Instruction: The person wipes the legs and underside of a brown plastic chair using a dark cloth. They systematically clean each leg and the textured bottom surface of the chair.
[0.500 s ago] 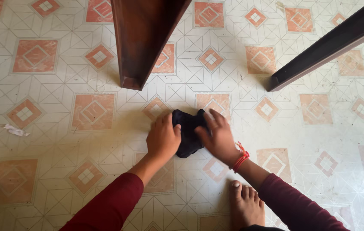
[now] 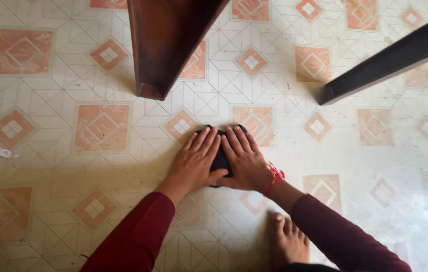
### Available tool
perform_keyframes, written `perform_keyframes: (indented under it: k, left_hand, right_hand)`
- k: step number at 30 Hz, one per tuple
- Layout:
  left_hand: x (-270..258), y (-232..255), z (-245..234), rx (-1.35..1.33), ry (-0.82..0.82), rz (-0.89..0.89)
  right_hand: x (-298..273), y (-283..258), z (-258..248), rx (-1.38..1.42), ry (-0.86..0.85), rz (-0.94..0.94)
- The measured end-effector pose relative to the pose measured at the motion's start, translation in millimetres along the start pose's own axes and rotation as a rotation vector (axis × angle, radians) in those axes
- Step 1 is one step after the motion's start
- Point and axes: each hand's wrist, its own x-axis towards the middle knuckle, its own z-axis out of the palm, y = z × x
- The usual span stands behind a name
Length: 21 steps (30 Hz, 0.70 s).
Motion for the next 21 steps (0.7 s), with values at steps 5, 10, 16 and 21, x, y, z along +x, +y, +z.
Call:
perform_keyframes:
  k: [5, 10, 16, 21]
  left_hand:
    - [4.3, -1.5, -9.0, -0.012, 0.025, -0.033]
    - [-21.3, -8.8, 2.3, -0.142, 0.301, -0.125]
    - [-35.3, -12.1, 5.9, -0.148, 0.290, -0.021]
    - [-3.4, -11.3, -18.2, -0.597, 0.331, -0.092]
  right_hand:
    - [11.9, 18.8, -17.7, 0.102, -0.078, -0.083]
    - [-17.3, 7.4, -32.8, 0.069, 0.061, -0.165]
    - [-9.2, -9.9, -21.5, -0.073, 0.122, -0.359]
    - [1.4, -1.7, -14.1, 0.527, 0.172, 0.017]
